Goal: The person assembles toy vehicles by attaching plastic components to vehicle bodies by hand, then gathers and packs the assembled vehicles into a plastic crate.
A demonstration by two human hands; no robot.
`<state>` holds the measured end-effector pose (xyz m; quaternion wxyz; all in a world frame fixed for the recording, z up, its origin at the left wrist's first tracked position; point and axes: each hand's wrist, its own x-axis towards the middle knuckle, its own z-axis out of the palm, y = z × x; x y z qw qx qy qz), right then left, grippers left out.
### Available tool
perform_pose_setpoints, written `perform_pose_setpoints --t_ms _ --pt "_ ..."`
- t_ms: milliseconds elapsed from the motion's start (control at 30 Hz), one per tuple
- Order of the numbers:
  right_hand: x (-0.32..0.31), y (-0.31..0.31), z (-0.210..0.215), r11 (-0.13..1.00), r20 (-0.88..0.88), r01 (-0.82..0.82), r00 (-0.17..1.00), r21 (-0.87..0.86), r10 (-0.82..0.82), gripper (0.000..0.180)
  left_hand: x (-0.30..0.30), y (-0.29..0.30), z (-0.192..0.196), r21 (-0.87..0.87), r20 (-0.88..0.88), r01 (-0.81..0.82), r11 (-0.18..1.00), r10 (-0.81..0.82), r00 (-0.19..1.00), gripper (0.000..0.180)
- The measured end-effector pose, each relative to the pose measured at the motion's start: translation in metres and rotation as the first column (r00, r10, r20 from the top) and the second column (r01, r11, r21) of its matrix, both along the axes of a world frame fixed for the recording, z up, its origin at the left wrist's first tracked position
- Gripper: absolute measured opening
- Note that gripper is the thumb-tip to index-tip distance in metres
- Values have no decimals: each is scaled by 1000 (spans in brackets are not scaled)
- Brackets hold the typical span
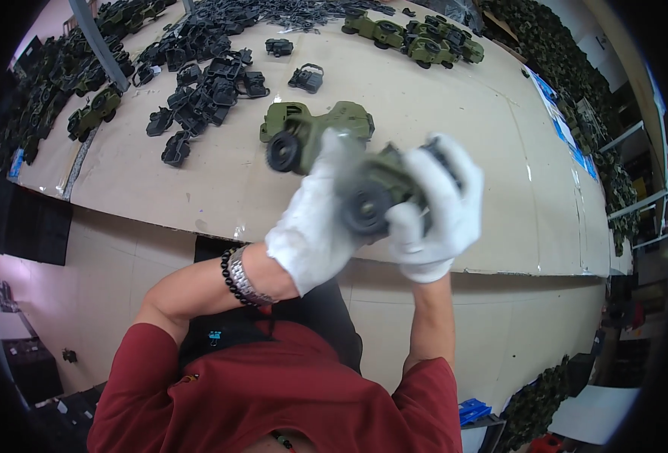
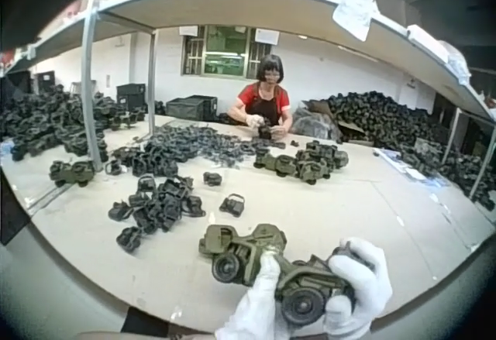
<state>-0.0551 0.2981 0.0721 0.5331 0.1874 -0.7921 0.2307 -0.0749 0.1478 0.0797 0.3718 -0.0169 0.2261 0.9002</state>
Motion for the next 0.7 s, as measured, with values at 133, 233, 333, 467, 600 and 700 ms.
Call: perform_pose_setpoints --t_ms 133,233,333,467,600,700 --pt "-41 64 9 897 -17 0 1000 -441 -8 46 -17 11 -12 -329 -496 11 944 -183 849 86" --pt "-82 145 3 813 164 236 971 -533 -175 45 -24 -15 -45 -492 -861 -473 731 -326 391 76" --pt "-132 210 -45 531 435 436 890 -727 -135 49 -66 -52 -47 -143 -791 -947 286 -608 -65 79" --pt "-194 221 -76 161 475 447 846 -880 242 65 -140 -74 -74 -257 -680 -966 39 -717 152 96" --pt "-238 130 -30 887 752 417 645 -197 -137 74 -179 -87 -85 -485 -642 -837 254 -753 144 88" --pt "-281 49 -12 972 754 51 622 231 -212 77 -162 -97 -71 -540 -608 -814 212 -767 203 79"
